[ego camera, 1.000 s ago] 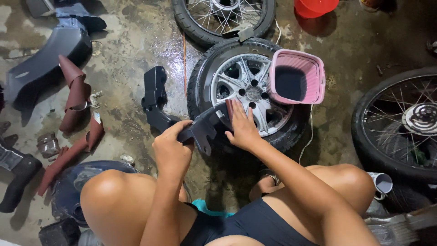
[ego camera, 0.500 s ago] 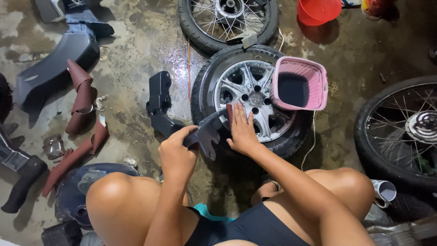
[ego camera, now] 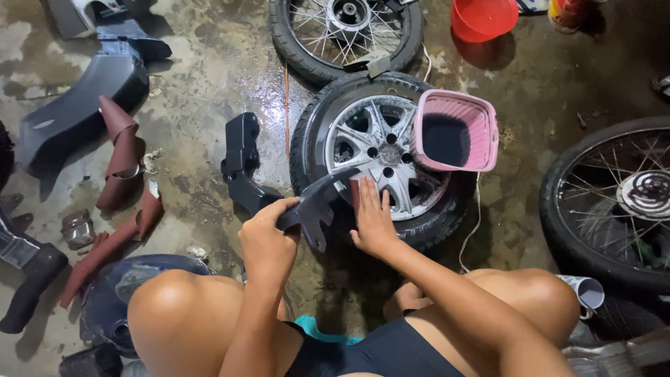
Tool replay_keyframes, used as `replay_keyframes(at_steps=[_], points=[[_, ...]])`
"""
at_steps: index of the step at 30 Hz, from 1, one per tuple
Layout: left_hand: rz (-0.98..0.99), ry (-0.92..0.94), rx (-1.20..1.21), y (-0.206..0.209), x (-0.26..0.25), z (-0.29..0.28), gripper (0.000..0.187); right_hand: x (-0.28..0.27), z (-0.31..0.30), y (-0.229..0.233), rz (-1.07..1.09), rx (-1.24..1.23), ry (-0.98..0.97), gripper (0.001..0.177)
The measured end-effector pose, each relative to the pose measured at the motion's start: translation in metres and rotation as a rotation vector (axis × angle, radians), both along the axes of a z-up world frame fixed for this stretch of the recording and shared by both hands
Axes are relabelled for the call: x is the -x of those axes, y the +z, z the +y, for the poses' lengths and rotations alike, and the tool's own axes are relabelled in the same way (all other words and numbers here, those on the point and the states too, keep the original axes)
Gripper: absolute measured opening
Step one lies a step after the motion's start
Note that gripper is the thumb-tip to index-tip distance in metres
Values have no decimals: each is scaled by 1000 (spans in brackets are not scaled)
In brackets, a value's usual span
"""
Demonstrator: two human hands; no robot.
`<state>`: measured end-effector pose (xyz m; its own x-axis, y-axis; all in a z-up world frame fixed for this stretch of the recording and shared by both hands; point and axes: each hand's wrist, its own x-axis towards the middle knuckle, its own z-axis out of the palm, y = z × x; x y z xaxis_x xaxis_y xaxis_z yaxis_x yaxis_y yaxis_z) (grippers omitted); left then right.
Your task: The person sits on the floor and sands a black plastic motorcycle part using a sanding block. They repeatedly rub the sanding block over the surface and edges of the part, occasionally dipping the block into a pink container of water.
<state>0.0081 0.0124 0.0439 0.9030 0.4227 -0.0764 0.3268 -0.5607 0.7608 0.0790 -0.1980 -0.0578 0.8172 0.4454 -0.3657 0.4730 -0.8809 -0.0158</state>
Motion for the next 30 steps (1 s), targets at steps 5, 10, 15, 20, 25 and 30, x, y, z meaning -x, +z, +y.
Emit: replay_keyframes(at_steps=[5,10,15,20,25,30], points=[[-19,-26,-42,6,1,-5,39,3,6,-12,0,0,-51,112],[-7,0,-43,8,-1,-5,39,-5,10,-6,-12,-21,-46,112],[-5,0,-29,11,-3,-5,39,-6,8,-6,-11,-39,-33,111],[1,9,-26,8,-4,-3,38,-14,2,-1,-5,20,22,114],[17,7,-16,6,-5,-3,35,-26,-13,19,-20,-118,-4,120],[27,14,-35,2,-1,-4,34,-31,-23,56,-281,-517,-6,108]])
